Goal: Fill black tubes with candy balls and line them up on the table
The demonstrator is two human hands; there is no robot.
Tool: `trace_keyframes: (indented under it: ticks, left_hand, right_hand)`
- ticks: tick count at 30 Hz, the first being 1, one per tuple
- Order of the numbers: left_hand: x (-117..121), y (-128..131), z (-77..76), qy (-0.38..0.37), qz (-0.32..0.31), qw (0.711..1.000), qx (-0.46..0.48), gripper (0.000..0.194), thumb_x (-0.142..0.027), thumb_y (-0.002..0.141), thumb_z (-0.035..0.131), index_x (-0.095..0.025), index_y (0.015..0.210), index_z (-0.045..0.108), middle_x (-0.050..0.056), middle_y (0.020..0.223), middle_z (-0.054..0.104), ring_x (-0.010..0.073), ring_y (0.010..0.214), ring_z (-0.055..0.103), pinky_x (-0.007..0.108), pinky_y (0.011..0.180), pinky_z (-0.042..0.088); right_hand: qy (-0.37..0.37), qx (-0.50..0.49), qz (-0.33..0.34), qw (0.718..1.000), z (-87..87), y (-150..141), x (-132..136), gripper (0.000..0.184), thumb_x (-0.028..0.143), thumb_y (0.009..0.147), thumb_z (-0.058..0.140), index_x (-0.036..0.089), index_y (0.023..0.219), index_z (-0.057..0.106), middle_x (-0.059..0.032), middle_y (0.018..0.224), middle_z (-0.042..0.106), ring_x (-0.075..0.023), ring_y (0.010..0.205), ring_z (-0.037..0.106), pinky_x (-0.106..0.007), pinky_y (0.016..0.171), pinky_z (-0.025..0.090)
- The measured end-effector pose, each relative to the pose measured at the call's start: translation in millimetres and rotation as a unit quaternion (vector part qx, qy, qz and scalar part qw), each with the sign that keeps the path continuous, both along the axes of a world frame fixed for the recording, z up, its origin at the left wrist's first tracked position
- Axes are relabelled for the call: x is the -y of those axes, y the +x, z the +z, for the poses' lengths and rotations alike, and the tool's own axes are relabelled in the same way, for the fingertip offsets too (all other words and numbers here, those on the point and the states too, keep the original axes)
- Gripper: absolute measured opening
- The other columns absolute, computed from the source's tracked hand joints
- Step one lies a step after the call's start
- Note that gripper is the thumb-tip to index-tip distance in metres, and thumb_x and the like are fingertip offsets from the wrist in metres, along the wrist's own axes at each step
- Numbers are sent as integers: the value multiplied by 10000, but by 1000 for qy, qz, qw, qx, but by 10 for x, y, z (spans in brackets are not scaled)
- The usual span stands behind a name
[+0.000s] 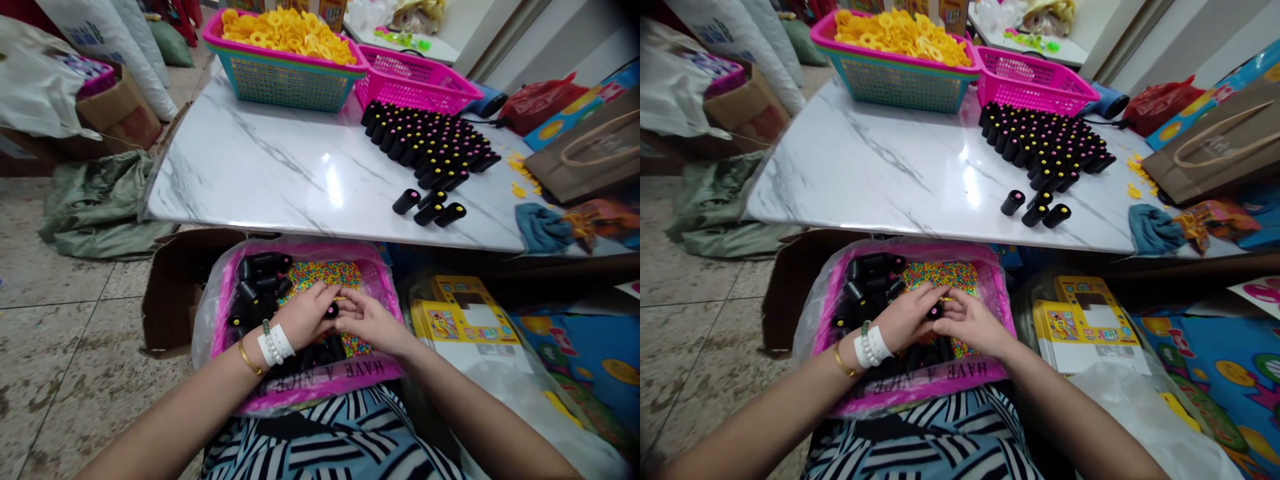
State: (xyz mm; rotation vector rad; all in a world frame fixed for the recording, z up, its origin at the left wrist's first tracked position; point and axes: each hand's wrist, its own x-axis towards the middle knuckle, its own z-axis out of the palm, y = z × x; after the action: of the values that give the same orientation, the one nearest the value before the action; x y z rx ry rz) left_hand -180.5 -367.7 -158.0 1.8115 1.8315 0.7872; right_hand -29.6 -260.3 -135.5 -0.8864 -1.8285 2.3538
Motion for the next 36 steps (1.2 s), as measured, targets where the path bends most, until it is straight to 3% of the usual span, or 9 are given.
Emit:
trace_keyframes:
  ticks: [3,7,11,13,17,22,29,31,36]
  left_hand:
    - [-3,94,0,-47,-1,998,-46,577,-249,843,583,-138,1372,380,147,1162,565,253,936,624,393,806,544]
    - [-24,129,-55,-69,-11,998,3,535,-278,827,600,-126,1317,449,136,1098,595,264,945,624,400,829,539]
    - [-57,64,-83,-12,9,997,76,650,-201,815,568,-129,1419,342,153,1190,542,267,1089,566,417,943,492]
    - [-66,30,-59,11,23,995,92,688,-157,808,534,-137,1452,293,155,1226,514,268,1138,536,430,989,462]
    - [-37,23,-6,24,34,995,89,647,-203,862,489,-163,1468,267,146,1241,500,269,1139,538,435,993,463]
    - [2,26,-22,0,13,1000,27,714,-249,890,496,-183,1503,137,167,1358,404,273,1142,547,405,934,504]
    - [-16,-227,-63,-67,34,994,-78,516,-380,856,613,-110,1285,516,159,1127,574,297,1063,576,416,942,478]
    - [-10,-257,-66,-90,40,989,-107,376,-349,857,606,-106,1144,603,144,1018,605,285,1001,599,396,902,493]
    - [-2,-208,-36,-139,12,975,-173,184,-248,845,563,-110,928,651,139,912,633,285,852,636,392,755,526]
  right_hand:
    - [56,5,12,998,-71,-37,69,459,321,695,790,190,1093,601,-12,892,657,-159,827,652,-295,760,563]
    - [113,36,21,993,-122,-46,104,312,342,782,696,154,1022,630,-29,877,664,-175,818,649,-287,707,557]
    - [105,-7,5,994,-73,-13,96,436,293,780,697,211,1181,546,-48,1074,654,-172,944,655,-304,833,551]
    - [169,-17,3,985,-19,10,86,472,288,795,687,232,1229,512,-42,1053,659,-162,885,668,-289,790,558]
    - [352,13,105,930,99,45,33,524,273,849,635,224,1324,418,-26,890,685,-177,750,679,-292,679,554]
    - [522,-55,163,835,126,24,-64,327,250,922,510,197,1244,513,-131,1227,613,-236,1137,588,-414,950,486]
    - [535,-40,100,838,-26,-45,-461,226,227,816,638,192,1035,597,-46,969,660,-149,799,637,-254,688,525]
    - [585,-20,144,798,-67,-60,-576,266,208,834,617,181,1097,587,-63,1003,651,-157,813,628,-268,708,515]
    - [722,80,323,607,-163,-129,-487,169,140,897,518,128,1027,625,-124,929,630,-233,878,572,-332,727,468]
